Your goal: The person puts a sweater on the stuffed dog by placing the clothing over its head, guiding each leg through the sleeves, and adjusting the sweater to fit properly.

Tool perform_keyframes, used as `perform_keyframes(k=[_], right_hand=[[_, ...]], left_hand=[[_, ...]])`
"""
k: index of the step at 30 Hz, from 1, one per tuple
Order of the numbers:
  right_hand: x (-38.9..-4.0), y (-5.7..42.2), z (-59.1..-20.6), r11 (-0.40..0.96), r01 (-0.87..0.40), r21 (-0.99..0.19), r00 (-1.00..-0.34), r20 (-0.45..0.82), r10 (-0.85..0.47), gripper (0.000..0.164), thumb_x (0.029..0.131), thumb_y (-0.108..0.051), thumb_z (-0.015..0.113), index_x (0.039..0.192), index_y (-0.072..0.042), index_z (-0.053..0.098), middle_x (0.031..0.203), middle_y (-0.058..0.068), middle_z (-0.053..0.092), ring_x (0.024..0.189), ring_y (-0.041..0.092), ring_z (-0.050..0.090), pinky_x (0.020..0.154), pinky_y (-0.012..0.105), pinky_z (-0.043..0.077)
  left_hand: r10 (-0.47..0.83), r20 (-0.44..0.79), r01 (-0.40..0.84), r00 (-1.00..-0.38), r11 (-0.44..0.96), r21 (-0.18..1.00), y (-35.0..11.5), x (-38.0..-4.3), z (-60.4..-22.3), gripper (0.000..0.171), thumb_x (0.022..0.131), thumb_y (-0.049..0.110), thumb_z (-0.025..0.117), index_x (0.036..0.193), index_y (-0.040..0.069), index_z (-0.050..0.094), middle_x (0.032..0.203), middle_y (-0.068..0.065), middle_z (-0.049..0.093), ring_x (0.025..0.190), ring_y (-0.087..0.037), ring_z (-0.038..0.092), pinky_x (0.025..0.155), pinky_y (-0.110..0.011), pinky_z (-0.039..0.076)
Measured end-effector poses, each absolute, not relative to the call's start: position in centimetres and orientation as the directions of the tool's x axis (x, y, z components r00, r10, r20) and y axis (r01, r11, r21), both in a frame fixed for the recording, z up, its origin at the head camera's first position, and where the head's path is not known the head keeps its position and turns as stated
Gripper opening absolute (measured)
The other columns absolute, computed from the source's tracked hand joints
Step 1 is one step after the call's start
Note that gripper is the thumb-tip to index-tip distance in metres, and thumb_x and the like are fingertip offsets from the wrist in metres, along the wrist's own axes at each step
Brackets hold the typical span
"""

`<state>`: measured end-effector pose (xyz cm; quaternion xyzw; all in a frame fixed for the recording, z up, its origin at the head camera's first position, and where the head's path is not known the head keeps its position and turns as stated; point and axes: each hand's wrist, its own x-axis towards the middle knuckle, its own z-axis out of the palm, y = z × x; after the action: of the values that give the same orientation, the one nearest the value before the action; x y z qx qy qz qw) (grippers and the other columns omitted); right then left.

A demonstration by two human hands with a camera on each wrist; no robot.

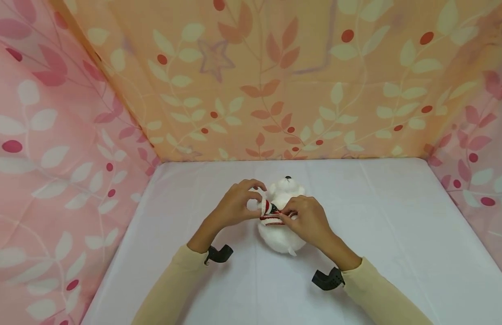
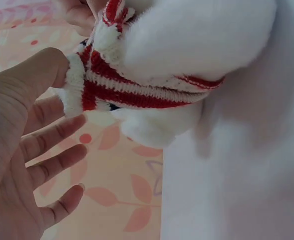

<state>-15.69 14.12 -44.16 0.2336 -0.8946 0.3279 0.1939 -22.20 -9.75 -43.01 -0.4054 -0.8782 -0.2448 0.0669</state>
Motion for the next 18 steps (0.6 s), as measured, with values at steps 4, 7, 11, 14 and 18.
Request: perform_keyframes(k=[4,7,11,14,18], right_hand=[[-15.67,14.42,-44.14,0.696,-0.556,-0.454,-0.802,0.514,-0.305,0.018,0.073,-0.008,0.084,0.067,-0.02,0.072,0.072,-0.013,0.064,0.072,0.011,0.059,0.075,0.041,0.048],[-15.56,14.56,-43.98,0.704,-0.554,-0.445,-0.802,0.511,-0.308,0.02,0.072,-0.008,0.083,0.064,-0.02,0.069,0.072,-0.011,0.062,0.073,0.012,0.058,0.076,0.043,0.047],[-15.45,14.63,-43.79,0.709,-0.54,-0.453,-0.814,0.493,-0.306,0.022,0.069,-0.006,0.08,0.062,-0.019,0.064,0.072,-0.01,0.059,0.076,0.013,0.057,0.077,0.044,0.046],[-15.46,14.6,-43.85,0.71,-0.534,-0.459,-0.821,0.484,-0.304,0.025,0.066,-0.005,0.078,0.06,-0.02,0.06,0.071,-0.01,0.058,0.076,0.014,0.055,0.077,0.045,0.046],[-15.46,14.58,-44.04,0.727,-0.516,-0.453,-0.831,0.469,-0.298,0.023,0.069,-0.009,0.08,0.061,-0.021,0.061,0.07,-0.011,0.058,0.076,0.014,0.056,0.077,0.045,0.046]], left_hand=[[0.652,0.343,0.73,-0.676,0.533,0.428,-10.04,-22.43,-43.38,0.006,0.081,0.017,0.08,0.086,0.018,0.078,0.127,0.003,0.061,0.115,-0.019,0.054,0.089,-0.046,0.045],[0.627,0.358,0.714,-0.692,0.52,0.469,-10.29,-22.57,-43.63,0.005,0.081,0.017,0.081,0.085,0.018,0.078,0.127,0.005,0.06,0.117,-0.018,0.053,0.091,-0.047,0.045],[0.616,0.379,0.715,-0.69,0.498,0.491,-10.35,-22.82,-43.88,0.004,0.081,0.016,0.081,0.084,0.017,0.078,0.127,0.005,0.06,0.119,-0.025,0.055,0.092,-0.05,0.044],[0.614,0.377,0.709,-0.694,0.49,0.506,-10.3,-22.95,-43.97,0.004,0.081,0.016,0.08,0.084,0.016,0.079,0.127,0.003,0.06,0.12,-0.028,0.055,0.092,-0.051,0.043],[0.619,0.361,0.703,-0.697,0.493,0.512,-10.27,-22.95,-43.81,0.004,0.08,0.016,0.081,0.083,0.017,0.078,0.128,0.0,0.061,0.12,-0.024,0.053,0.094,-0.051,0.041]])
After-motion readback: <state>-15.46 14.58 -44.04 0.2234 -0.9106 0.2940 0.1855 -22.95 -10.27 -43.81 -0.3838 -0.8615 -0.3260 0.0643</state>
